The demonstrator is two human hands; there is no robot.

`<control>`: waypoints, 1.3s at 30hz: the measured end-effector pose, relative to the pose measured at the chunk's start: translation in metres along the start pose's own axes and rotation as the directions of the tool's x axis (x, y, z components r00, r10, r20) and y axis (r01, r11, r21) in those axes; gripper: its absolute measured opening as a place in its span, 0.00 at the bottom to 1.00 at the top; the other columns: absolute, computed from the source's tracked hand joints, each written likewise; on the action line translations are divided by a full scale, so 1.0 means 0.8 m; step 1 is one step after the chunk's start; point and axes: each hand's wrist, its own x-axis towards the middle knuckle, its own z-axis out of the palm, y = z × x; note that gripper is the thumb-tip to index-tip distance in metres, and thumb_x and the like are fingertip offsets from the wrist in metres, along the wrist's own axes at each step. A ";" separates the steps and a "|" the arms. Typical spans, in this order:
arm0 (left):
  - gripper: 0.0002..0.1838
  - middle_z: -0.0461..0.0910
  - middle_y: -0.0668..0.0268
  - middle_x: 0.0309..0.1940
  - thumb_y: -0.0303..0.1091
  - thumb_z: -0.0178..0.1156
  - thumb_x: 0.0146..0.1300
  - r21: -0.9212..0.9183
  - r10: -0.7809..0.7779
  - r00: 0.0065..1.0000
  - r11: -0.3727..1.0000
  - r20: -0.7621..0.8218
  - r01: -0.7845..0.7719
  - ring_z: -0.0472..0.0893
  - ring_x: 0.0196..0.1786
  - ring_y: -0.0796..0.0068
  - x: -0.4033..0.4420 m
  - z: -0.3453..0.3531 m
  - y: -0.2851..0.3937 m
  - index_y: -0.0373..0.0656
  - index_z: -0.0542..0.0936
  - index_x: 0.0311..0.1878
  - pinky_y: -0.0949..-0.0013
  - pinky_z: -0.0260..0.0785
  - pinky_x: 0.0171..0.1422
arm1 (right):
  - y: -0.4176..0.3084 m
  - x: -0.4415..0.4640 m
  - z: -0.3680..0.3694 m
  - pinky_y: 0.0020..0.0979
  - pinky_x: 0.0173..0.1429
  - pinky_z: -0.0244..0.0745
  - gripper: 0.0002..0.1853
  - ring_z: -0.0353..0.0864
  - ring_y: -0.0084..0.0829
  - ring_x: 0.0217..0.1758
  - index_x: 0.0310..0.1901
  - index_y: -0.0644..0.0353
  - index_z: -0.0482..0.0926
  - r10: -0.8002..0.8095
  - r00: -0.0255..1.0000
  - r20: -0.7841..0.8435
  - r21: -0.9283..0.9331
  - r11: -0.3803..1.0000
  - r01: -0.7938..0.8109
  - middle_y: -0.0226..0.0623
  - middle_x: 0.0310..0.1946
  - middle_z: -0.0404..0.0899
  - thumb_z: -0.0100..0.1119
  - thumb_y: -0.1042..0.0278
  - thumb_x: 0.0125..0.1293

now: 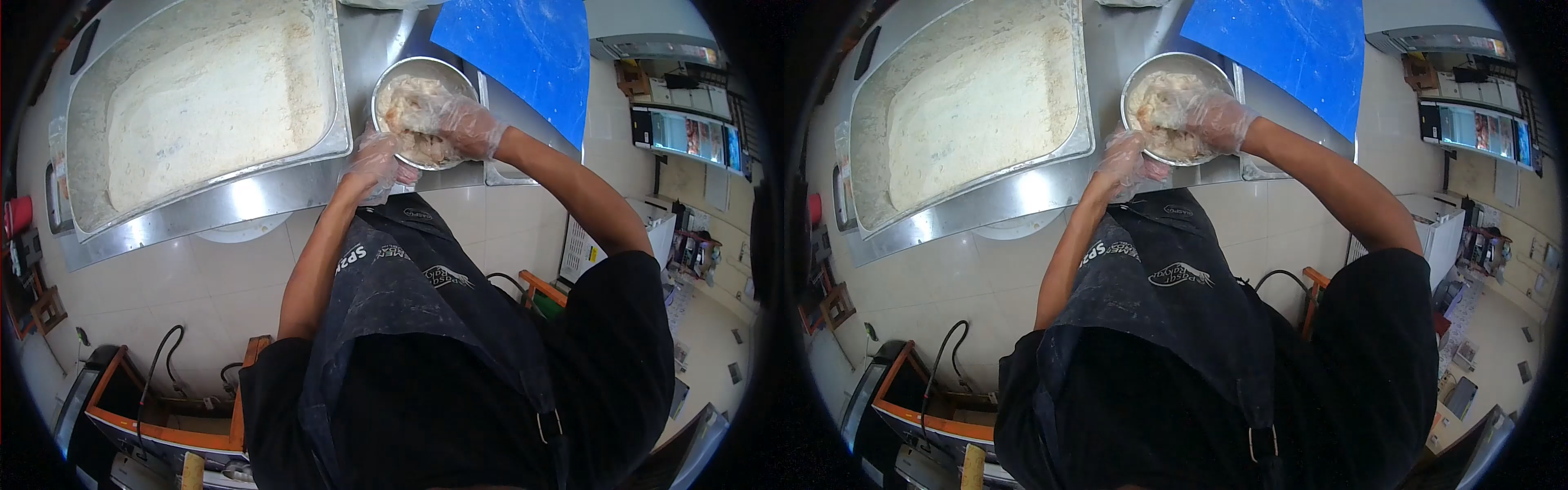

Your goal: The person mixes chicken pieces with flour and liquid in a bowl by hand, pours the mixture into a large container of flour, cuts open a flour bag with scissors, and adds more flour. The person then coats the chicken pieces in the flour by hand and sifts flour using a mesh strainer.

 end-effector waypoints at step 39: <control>0.53 0.57 0.35 0.58 0.55 0.62 0.44 0.814 0.030 0.845 -0.253 -0.533 0.522 0.68 0.57 0.43 -0.083 -0.135 0.227 0.32 0.51 0.66 0.62 0.61 0.63 | -0.054 -0.025 0.102 0.39 0.52 0.70 0.19 0.75 0.41 0.46 0.39 0.57 0.77 0.695 0.716 -0.060 0.256 0.704 -0.662 0.45 0.39 0.76 0.54 0.55 0.47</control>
